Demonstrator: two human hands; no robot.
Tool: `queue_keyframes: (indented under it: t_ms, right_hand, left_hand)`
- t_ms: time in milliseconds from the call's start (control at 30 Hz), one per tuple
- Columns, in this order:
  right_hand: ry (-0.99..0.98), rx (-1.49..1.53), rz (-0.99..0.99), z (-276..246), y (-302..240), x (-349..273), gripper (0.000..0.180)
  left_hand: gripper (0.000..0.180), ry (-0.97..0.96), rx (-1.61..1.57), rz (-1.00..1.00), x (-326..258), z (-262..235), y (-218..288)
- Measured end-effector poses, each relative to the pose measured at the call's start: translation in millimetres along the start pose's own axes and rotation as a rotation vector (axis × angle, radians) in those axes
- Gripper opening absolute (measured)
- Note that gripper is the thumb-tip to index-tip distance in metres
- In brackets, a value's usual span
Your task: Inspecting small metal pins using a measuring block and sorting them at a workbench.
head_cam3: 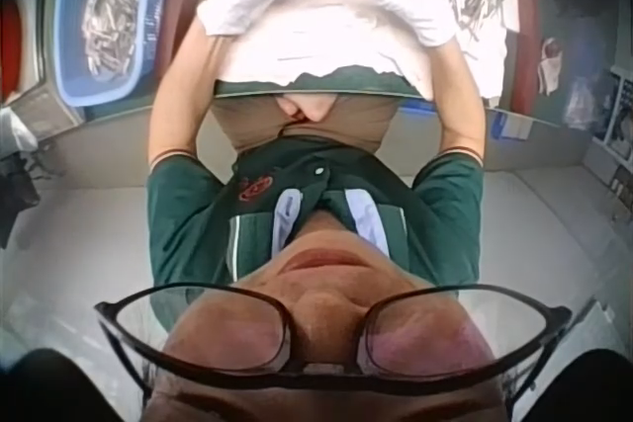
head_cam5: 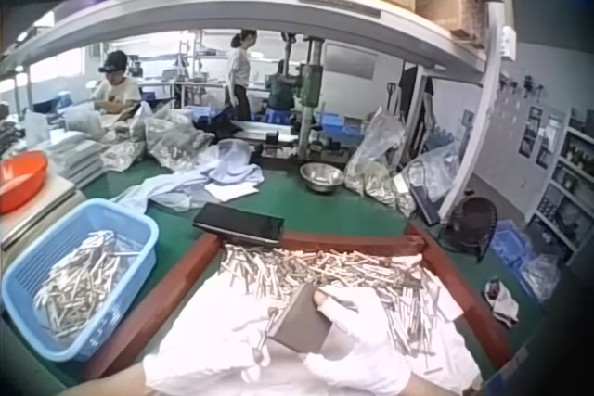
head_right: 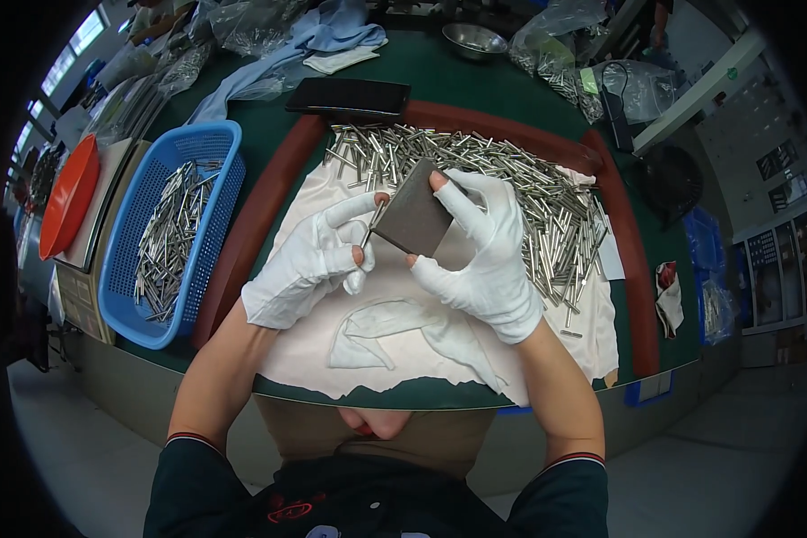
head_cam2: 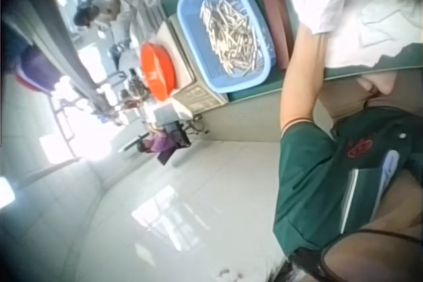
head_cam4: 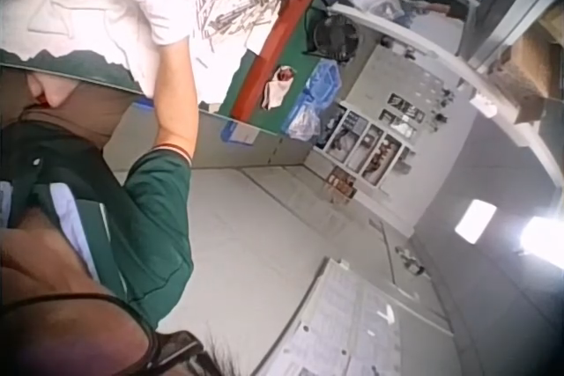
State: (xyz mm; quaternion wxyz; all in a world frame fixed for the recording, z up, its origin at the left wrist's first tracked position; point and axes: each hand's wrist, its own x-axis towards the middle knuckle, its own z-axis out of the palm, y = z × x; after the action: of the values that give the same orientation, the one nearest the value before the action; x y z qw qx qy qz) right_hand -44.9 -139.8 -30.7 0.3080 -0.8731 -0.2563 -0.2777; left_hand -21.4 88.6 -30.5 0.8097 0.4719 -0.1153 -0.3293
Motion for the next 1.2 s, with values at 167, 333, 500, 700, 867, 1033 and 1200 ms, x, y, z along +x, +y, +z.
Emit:
queue_keyframes:
  t_ms: [167, 333, 500, 700, 867, 1033, 1200]
  right_hand:
    - [0.007, 0.013, 0.002, 0, -1, 0, 0.078]
    - [0.021, 0.017, -0.008, 0, -2, 0, 0.077]
    - [0.025, -0.014, -0.024, -1, -2, 2, 0.077]
    - [0.023, -0.031, -0.031, -4, -3, 2, 0.077]
    - [0.016, -0.063, -0.049, -4, -4, 2, 0.077]
    - [0.039, 0.002, -0.008, 2, -7, 0, 0.078]
    - [0.023, 0.004, -0.039, -1, -6, 2, 0.079]
  left_hand:
    - [0.082, -0.019, -0.015, -0.016, -1, 2, 2]
    - [0.081, -0.075, 0.016, 0.019, 2, -4, -3]
    - [0.088, -0.053, 0.059, 0.038, 3, -3, -5]
    - [0.085, -0.048, 0.03, -0.012, 3, -6, -7]
    - [0.082, -0.027, 0.029, -0.006, 4, -5, -8]
    - [0.081, -0.063, -0.032, -0.05, 3, -2, -5]
    - [0.068, -0.129, -0.121, -0.048, 1, -4, -4]
